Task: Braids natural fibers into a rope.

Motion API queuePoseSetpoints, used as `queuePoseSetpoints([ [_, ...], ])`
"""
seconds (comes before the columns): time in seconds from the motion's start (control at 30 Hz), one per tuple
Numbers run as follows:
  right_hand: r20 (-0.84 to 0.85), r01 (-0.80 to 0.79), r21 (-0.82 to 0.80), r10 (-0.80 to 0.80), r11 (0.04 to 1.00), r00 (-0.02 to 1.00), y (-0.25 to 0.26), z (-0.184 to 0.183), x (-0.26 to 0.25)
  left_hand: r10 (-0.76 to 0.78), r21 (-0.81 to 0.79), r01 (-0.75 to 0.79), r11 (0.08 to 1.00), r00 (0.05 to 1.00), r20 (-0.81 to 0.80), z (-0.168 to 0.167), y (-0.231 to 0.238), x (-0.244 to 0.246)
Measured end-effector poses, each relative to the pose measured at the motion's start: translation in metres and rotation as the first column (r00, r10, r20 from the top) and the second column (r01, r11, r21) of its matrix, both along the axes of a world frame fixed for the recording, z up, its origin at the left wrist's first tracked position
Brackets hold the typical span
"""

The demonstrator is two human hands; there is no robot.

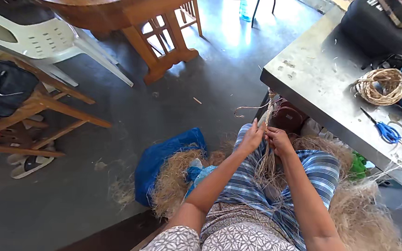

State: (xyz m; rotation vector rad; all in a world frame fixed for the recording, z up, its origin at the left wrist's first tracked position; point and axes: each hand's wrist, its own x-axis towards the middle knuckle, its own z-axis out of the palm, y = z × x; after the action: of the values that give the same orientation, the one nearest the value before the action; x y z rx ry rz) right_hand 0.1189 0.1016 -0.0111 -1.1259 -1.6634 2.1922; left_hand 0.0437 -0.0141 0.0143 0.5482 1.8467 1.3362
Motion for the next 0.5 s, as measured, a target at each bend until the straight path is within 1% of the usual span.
queuePoseSetpoints([
  [0.03, -0.007, -0.002, 0.005, 0.002, 1.0, 1.0, 0.001, -0.003, 0.0, 0.004, 0.024, -0.007, 1.0, 0.995, 0.103, -0.013, 0.011, 0.001],
  [0.07, -0.008, -0.008, 0.014, 0.008, 1.0, 1.0, 0.003, -0.005, 0.0, 0.025, 0.038, -0.03, 0.999, 0.991, 0.13, -0.027, 0.022, 0.001],
  [0.1, -0.005, -0.015, 0.031, 0.015, 0.999, 1.0, 0.004, -0.007, 0.001, 0.041, 0.03, -0.044, 0.999, 0.995, 0.095, -0.035, 0.028, 0.001],
  [0.13, 0.005, -0.027, 0.054, 0.027, 0.998, 1.0, 0.006, -0.008, 0.003, 0.05, 0.009, -0.05, 0.999, 0.998, 0.023, -0.038, 0.031, 0.002],
  [0.2, 0.014, -0.059, 0.073, 0.058, 0.996, 0.998, 0.008, -0.004, 0.007, 0.069, -0.015, -0.071, 0.997, 0.995, -0.074, -0.036, 0.028, 0.001],
  [0.27, -0.01, -0.095, 0.047, 0.096, 0.994, 0.995, 0.01, 0.001, 0.013, 0.085, 0.001, -0.085, 0.996, 0.993, -0.087, -0.036, 0.025, -0.002],
  [0.37, 0.007, -0.149, 0.06, 0.149, 0.987, 0.989, 0.012, 0.003, 0.02, 0.101, 0.015, -0.102, 0.995, 0.995, 0.002, -0.041, 0.023, -0.005],
  [0.47, 0.037, -0.186, 0.155, 0.182, 0.97, 0.983, 0.015, 0.002, 0.022, 0.087, 0.016, -0.091, 0.996, 0.985, 0.148, -0.035, 0.022, -0.004],
  [0.5, 0.058, -0.208, 0.194, 0.2, 0.959, 0.978, 0.016, 0.002, 0.023, 0.075, 0.042, -0.085, 0.996, 0.977, 0.202, -0.036, 0.022, -0.005],
])
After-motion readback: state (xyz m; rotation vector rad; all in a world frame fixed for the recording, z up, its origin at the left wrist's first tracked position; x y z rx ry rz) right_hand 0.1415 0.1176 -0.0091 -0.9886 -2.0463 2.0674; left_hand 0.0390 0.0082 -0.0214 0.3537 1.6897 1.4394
